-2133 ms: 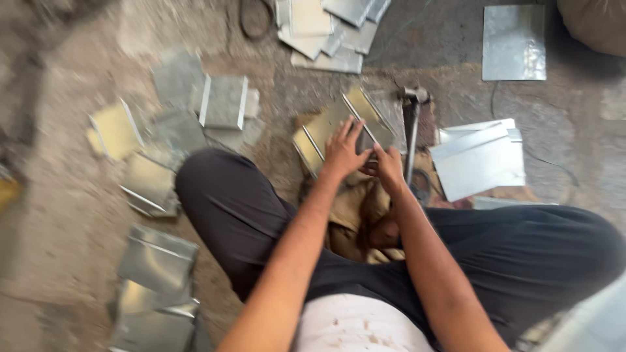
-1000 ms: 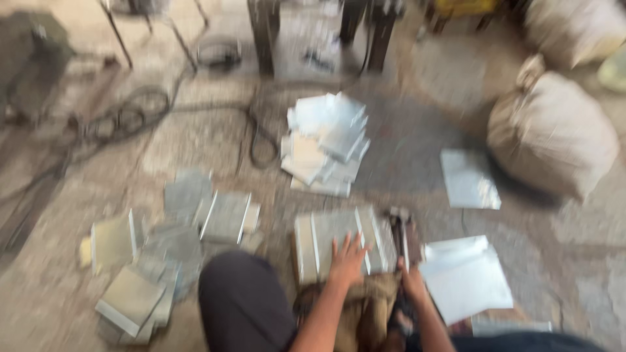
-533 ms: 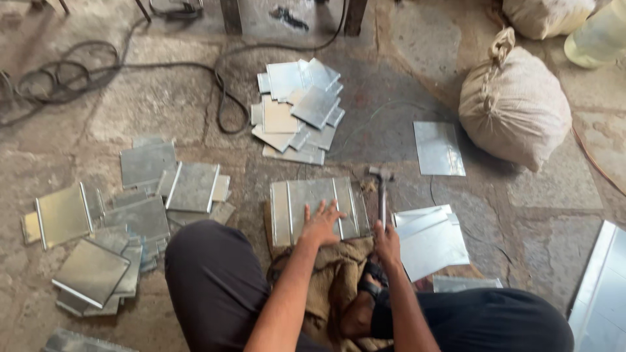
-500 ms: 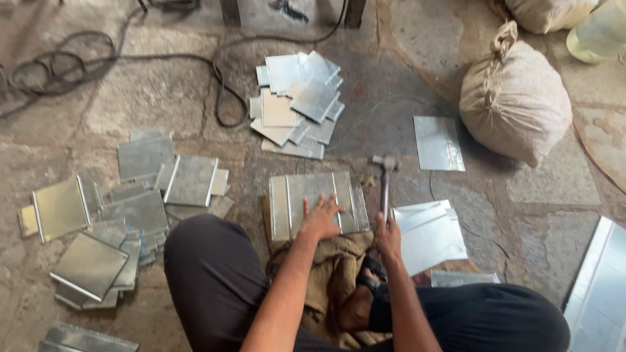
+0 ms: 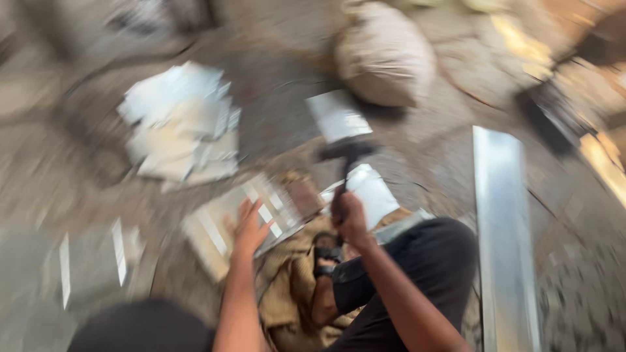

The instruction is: The person flattens various metal sheets by hand using a hammer against a solid block on the floor, then sorts them into a stack.

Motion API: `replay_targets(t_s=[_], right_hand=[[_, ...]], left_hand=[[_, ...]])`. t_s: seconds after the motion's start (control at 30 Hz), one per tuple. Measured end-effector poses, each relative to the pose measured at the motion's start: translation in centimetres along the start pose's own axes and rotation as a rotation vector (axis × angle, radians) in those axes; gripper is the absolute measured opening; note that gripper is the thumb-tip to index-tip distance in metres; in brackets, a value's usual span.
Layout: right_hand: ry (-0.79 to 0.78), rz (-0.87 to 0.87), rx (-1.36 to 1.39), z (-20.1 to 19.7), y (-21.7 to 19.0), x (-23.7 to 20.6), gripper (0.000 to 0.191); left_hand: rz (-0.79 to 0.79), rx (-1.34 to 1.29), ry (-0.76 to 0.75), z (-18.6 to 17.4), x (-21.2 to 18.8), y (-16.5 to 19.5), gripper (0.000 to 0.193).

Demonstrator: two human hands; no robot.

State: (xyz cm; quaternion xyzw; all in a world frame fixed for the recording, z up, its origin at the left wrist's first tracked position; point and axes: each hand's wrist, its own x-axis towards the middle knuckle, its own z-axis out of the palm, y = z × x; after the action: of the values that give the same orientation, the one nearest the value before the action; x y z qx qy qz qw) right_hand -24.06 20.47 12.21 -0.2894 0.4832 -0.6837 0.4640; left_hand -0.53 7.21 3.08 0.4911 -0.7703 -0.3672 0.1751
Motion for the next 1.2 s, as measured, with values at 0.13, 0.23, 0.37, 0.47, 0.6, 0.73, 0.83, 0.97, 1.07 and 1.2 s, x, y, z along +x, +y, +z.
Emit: replay_targets(t_s=[0.13,0.23,0.37,0.47,0.6,0.73,0.83,0.97,1.07,1.2], right_hand=[[0.136,0.16,-0.128,-0.8,3.8,-2.8,0.034],[0.033,0.138,-0.226,1.0,3.7,-4.1,0.04],[0.146,0.272,-0.173,2.7,1.8,-4.0,0.036],[0.126,0.195,-0.242,2.3,1.8,-3.4,0.035],[0.171,0.152,-0.318,1.0,4.4,-3.0,0.027],[0.117,0.086,-0.18,0.9,5.5,-3.1,0.021],[0.046,-0.053,-0.393,1.8,4.1,-3.7,0.025],[-0.041,0.014,-0.424,3.7,1.9,-4.8,0.022],[-0.022,0.024,-0.577,5.1,2.2,-5.2,0.026],[0.01,0.134,-0.622,5.4,5.2,-5.4,0.029]], left_hand=[[-0.044,0.29,-0.082,0.6,0.7,1.0,0.08],[-0.062,0.381,-0.119,0.7,1.3,1.1,0.09],[-0.106,0.454,-0.165,0.7,1.5,1.2,0.097],[-0.149,0.444,-0.199,0.6,1.6,1.5,0.093],[-0.06,0.393,-0.225,0.0,1.1,1.0,0.089],[-0.035,0.32,-0.189,-1.9,0.9,0.1,0.103],[-0.13,0.324,-0.263,-3.2,1.1,-0.4,0.118],[-0.177,0.354,-0.274,-3.9,1.0,0.0,0.115],[-0.16,0.388,-0.246,-4.1,0.6,0.7,0.108],[-0.196,0.397,-0.281,-4.5,-0.1,0.9,0.097]])
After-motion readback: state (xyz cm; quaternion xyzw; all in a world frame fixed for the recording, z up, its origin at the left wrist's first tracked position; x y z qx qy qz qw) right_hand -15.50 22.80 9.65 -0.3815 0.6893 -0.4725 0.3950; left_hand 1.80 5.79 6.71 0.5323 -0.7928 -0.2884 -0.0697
